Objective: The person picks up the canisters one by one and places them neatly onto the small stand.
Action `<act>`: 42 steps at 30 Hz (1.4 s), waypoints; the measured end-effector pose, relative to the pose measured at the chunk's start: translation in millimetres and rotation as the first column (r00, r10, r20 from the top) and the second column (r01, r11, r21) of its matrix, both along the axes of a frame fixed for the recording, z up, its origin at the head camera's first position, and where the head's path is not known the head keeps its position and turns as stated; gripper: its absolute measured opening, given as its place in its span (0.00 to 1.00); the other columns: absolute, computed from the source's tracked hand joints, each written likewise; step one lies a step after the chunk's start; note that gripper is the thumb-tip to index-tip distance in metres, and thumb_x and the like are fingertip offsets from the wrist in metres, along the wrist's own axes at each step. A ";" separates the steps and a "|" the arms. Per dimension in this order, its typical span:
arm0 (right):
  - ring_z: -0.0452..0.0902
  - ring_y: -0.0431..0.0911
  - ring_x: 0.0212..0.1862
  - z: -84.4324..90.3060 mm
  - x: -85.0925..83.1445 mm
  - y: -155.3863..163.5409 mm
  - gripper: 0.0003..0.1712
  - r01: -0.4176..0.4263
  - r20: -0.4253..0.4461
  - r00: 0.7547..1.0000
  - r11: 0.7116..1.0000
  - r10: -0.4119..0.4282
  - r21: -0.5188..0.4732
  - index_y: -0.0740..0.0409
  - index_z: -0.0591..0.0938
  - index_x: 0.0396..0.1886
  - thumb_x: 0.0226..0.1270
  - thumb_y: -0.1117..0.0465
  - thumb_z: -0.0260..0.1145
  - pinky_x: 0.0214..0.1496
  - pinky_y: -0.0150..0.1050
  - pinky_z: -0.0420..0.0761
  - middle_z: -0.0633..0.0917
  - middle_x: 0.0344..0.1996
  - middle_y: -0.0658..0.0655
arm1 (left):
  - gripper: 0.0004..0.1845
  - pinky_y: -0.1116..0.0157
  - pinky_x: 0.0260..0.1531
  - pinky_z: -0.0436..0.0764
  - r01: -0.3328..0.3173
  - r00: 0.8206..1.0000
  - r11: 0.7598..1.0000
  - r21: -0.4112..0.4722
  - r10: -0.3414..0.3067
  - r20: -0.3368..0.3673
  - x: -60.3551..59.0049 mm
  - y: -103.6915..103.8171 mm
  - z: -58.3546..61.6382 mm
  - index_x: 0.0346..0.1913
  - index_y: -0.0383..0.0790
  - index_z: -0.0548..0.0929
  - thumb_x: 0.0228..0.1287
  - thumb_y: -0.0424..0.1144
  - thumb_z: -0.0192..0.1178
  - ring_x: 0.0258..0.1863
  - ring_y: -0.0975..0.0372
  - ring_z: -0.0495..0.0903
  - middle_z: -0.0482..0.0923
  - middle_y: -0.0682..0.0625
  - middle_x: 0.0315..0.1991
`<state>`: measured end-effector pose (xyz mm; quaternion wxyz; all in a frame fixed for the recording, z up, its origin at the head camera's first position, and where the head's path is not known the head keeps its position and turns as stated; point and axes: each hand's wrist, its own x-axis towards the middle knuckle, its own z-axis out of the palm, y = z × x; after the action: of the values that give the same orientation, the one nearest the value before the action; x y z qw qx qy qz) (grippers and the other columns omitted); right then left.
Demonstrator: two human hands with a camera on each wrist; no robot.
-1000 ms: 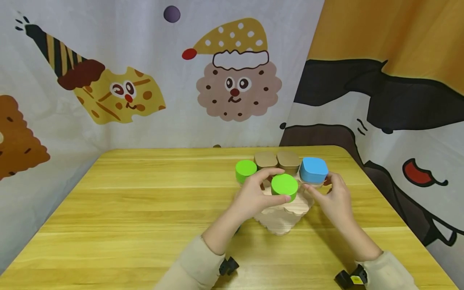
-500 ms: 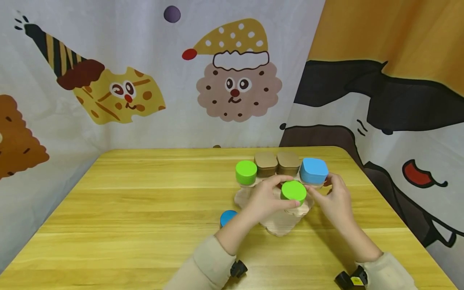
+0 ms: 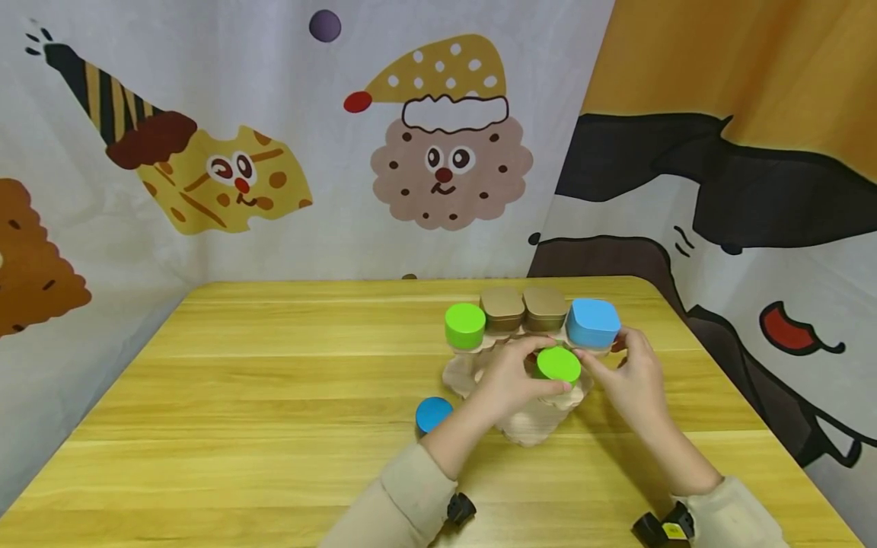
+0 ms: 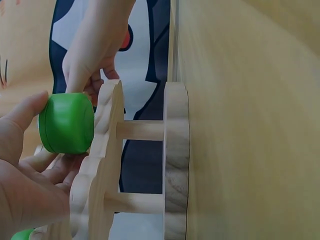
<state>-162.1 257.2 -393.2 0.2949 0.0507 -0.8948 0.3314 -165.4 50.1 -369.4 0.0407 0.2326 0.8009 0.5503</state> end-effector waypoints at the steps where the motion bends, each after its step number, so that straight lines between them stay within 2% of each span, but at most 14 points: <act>1: 0.68 0.52 0.37 -0.1 -0.1 0.0 0.29 0.000 -0.001 1.000 1.000 0.000 0.001 0.71 0.74 0.47 0.50 0.61 0.77 0.29 0.32 0.65 0.75 0.35 0.62 | 0.32 0.73 0.39 0.75 -0.001 1.000 1.000 0.001 0.001 0.000 -0.5 0.7 -0.7 0.60 0.46 0.78 0.49 0.42 0.75 0.40 0.69 0.75 0.77 0.58 0.52; 9: 0.68 0.51 0.36 -1.2 -1.4 -0.6 0.30 0.000 -0.002 1.000 1.000 0.000 0.001 0.70 0.74 0.48 0.51 0.59 0.77 0.29 0.32 0.65 0.74 0.35 0.61 | 0.31 0.73 0.39 0.75 -0.003 1.000 1.000 -0.009 0.003 -0.006 -4.0 4.6 -5.5 0.59 0.45 0.79 0.49 0.42 0.76 0.40 0.70 0.74 0.77 0.58 0.53; 13: 0.68 0.51 0.36 -1.0 -1.4 -0.7 0.31 -0.005 0.003 1.000 1.000 0.005 -0.012 0.70 0.74 0.49 0.52 0.58 0.77 0.28 0.32 0.64 0.74 0.35 0.61 | 0.32 0.74 0.41 0.74 -0.004 1.000 1.000 -0.028 0.003 -0.018 -4.8 4.9 -6.6 0.59 0.45 0.79 0.49 0.42 0.76 0.44 0.70 0.74 0.77 0.57 0.55; 24: 0.67 0.48 0.37 -0.3 -1.7 -1.5 0.31 -0.009 0.015 1.000 1.000 0.009 -0.010 0.70 0.74 0.49 0.53 0.56 0.77 0.28 0.32 0.65 0.74 0.36 0.61 | 0.32 0.74 0.45 0.73 0.031 1.000 0.999 -0.038 -0.031 -0.006 -4.5 3.6 -6.2 0.61 0.45 0.77 0.50 0.41 0.75 0.50 0.68 0.74 0.74 0.55 0.58; 29: 0.66 0.47 0.37 -0.4 -1.3 -1.9 0.31 -0.010 0.019 1.000 1.000 0.010 -0.016 0.70 0.74 0.49 0.53 0.56 0.77 0.28 0.31 0.64 0.74 0.36 0.61 | 0.32 0.74 0.46 0.73 0.035 0.999 0.999 -0.030 -0.036 -0.018 -4.1 -0.6 -5.1 0.60 0.46 0.77 0.49 0.41 0.75 0.49 0.69 0.74 0.74 0.57 0.57; 38: 0.67 0.50 0.37 -0.6 -0.9 -1.2 0.31 -0.010 0.015 1.000 1.000 0.010 -0.027 0.70 0.74 0.49 0.52 0.58 0.77 0.28 0.31 0.64 0.74 0.37 0.61 | 0.35 0.67 0.48 0.74 0.033 0.997 0.996 -0.080 -0.038 -0.066 6.1 -16.1 6.4 0.62 0.48 0.76 0.48 0.44 0.76 0.52 0.63 0.74 0.74 0.60 0.58; 42: 0.68 0.50 0.38 -1.2 -0.2 -0.6 0.31 -0.003 0.020 1.000 1.000 0.004 -0.027 0.70 0.74 0.49 0.52 0.58 0.77 0.29 0.31 0.64 0.74 0.37 0.61 | 0.35 0.66 0.49 0.74 0.073 0.991 0.995 -0.074 -0.080 -0.106 10.8 -25.4 8.2 0.63 0.46 0.76 0.49 0.42 0.75 0.53 0.62 0.74 0.73 0.59 0.60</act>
<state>-162.3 256.6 -394.4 0.2858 0.0448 -0.8931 0.3444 -154.6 24.8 -361.2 0.0261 0.2913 0.8112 0.5065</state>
